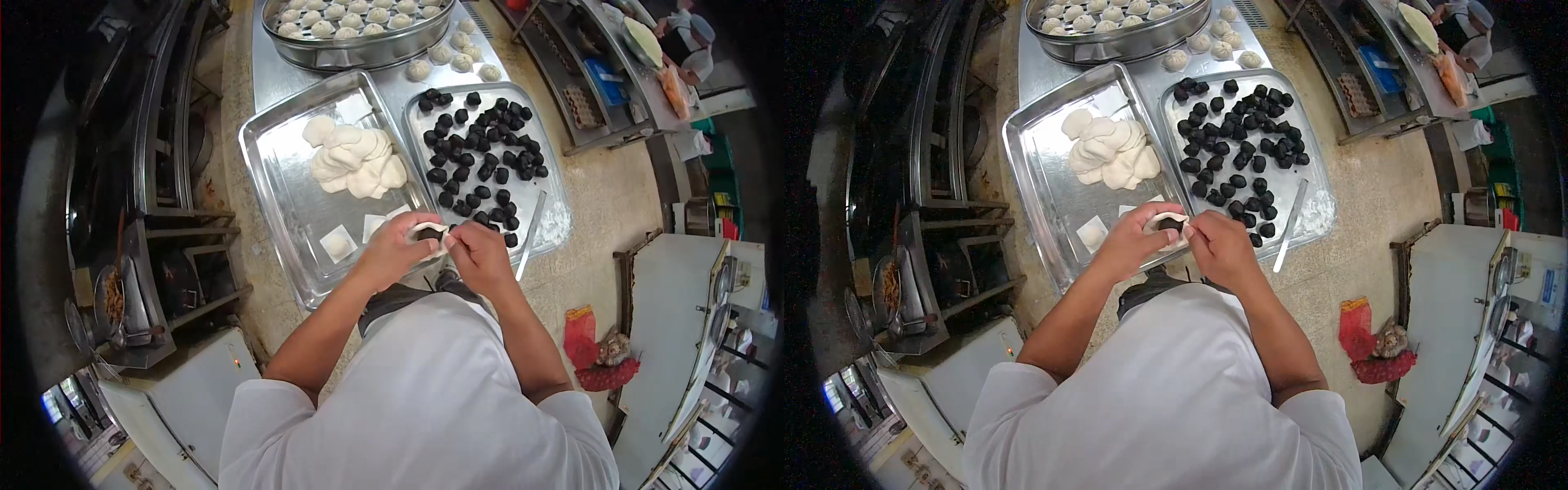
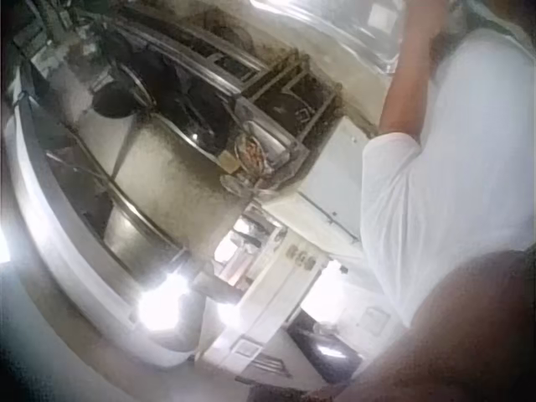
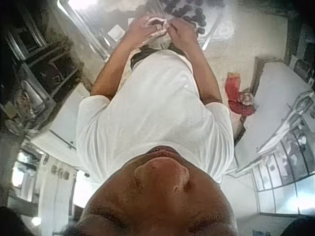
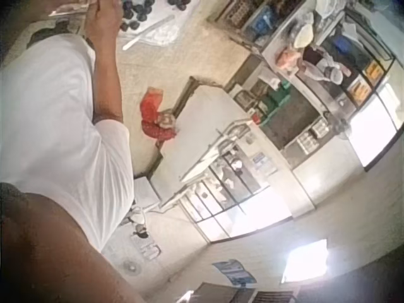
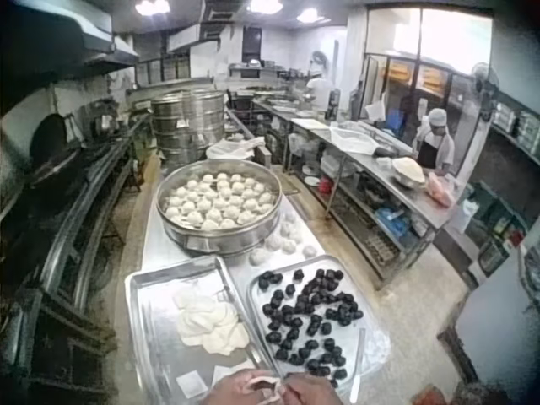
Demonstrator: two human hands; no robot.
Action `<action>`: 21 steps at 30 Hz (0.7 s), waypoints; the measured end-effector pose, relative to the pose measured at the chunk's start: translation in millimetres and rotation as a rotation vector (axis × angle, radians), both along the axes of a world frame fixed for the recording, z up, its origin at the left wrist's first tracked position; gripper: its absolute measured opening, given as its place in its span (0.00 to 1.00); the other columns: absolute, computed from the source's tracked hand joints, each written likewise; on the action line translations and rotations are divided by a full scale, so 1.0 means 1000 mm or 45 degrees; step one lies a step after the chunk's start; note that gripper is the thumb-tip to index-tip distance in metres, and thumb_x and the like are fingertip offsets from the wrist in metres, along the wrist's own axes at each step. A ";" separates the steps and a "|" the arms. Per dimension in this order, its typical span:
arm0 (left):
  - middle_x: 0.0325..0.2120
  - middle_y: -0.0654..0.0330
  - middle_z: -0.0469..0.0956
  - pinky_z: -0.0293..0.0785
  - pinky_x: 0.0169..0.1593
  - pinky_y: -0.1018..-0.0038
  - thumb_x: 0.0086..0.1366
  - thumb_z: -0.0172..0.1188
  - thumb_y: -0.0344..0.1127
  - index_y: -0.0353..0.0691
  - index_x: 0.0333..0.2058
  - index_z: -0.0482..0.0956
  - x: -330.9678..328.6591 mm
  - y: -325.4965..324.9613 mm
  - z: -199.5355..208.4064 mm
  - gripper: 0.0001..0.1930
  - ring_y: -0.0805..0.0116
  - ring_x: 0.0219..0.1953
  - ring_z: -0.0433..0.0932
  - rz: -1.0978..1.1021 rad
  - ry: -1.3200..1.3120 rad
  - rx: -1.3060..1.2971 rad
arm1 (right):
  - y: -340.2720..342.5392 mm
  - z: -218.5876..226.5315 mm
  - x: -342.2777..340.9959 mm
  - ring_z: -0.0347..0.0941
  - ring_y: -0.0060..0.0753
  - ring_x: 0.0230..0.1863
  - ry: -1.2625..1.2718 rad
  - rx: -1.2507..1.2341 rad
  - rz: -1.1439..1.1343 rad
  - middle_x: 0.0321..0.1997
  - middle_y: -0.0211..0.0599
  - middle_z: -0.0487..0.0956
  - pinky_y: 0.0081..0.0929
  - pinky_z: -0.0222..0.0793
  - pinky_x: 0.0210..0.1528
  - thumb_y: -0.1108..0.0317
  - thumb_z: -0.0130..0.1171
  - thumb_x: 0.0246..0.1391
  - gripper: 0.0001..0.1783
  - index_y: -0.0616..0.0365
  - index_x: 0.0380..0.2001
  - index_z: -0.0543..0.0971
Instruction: The person retrieves a tray of fillings from a chest freezer, carries it to a table, and wraps the fillings inside dough rounds by hand, placing the assembled buns onto paper squares.
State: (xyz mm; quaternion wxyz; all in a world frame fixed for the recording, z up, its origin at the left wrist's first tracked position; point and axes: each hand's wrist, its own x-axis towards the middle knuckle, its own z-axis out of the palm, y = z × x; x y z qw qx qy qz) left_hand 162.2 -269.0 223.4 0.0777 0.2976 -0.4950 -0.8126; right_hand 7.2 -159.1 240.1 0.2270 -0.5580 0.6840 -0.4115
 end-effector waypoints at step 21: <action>0.51 0.55 0.75 0.70 0.47 0.77 0.56 0.57 0.27 0.48 0.67 0.55 0.014 -0.017 0.042 0.39 0.71 0.45 0.75 -0.426 -0.299 -0.564 | -0.011 0.019 0.010 0.70 0.32 0.22 -0.113 -0.029 0.057 0.25 0.38 0.72 0.26 0.64 0.25 0.75 0.60 0.49 0.04 0.63 0.27 0.75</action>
